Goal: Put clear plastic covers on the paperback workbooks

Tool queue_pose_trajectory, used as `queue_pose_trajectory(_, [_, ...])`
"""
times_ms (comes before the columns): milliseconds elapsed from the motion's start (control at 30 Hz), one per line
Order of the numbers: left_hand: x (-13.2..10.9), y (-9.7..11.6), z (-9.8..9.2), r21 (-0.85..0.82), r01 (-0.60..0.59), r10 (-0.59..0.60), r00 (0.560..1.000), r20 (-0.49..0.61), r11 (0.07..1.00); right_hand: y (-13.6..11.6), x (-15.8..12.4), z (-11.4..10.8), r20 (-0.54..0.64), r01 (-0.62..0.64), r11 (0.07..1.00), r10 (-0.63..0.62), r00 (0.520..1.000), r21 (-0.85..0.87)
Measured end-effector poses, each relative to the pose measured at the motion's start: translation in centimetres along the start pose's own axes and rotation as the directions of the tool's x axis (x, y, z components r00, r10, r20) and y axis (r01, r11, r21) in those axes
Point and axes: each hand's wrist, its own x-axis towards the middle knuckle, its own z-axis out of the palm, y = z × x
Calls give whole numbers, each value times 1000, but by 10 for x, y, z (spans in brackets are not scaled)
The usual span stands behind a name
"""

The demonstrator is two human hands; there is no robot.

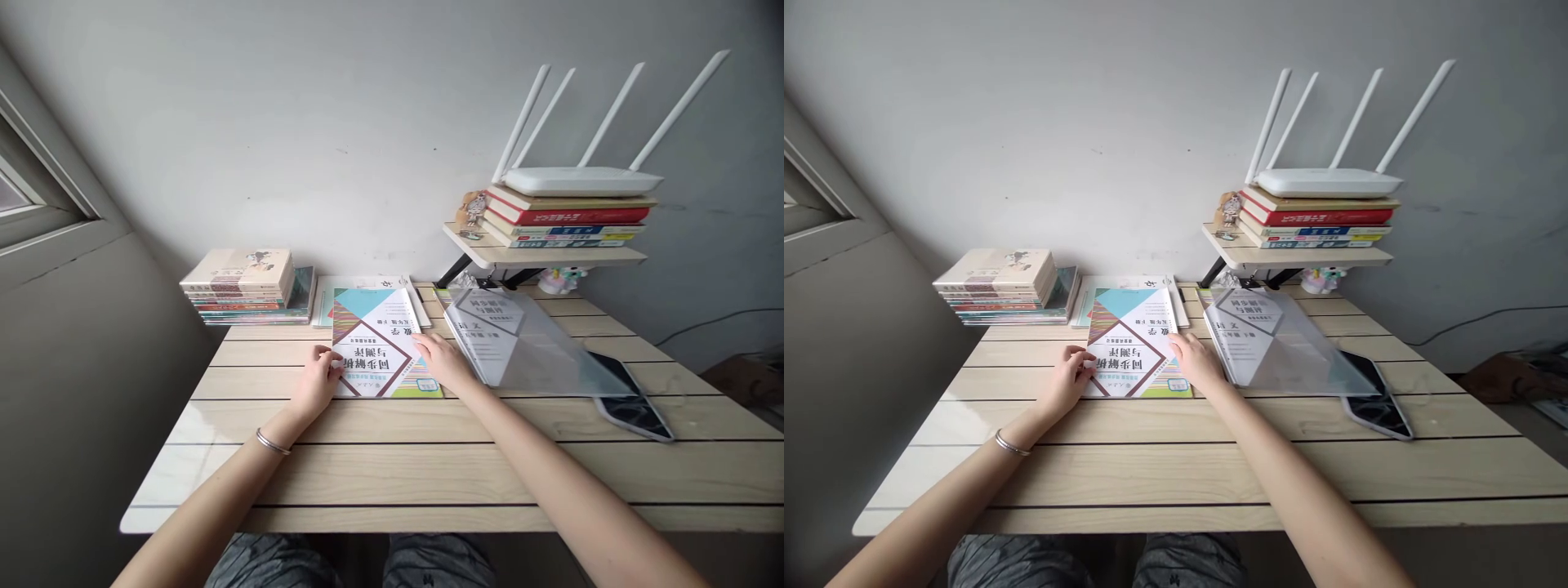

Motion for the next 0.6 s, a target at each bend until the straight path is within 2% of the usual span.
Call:
queue_pose_trajectory(100, [-6, -4, -8, 49, -123, 120, 991, 58, 991, -1, -1, -3, -1, 13, 998, -13, 1000, -56])
queue_pose_trajectory(200, [-8, -8, -19, 29, -155, 147, 973, 177, 987, -3, -1, -8, 7, 39, 997, -38, 999, -72])
queue_pose_trajectory(267, [-7, -10, -27, -17, -104, 106, 973, 207, 994, -5, -1, -9, 21, 47, 997, -46, 999, -68])
queue_pose_trajectory(433, [-10, -14, -31, -179, 91, -67, 988, 137, 980, -4, 0, -7, 25, 44, 996, -42, 999, -73])
queue_pose_trajectory(533, [-14, -14, -26, -207, 107, -83, 989, 120, 972, -3, 0, -5, 26, 48, 995, -46, 999, -85])
queue_pose_trajectory(600, [-17, -13, -21, -177, 73, -55, 993, 107, 981, -3, 0, -4, 26, 48, 995, -46, 999, -90])
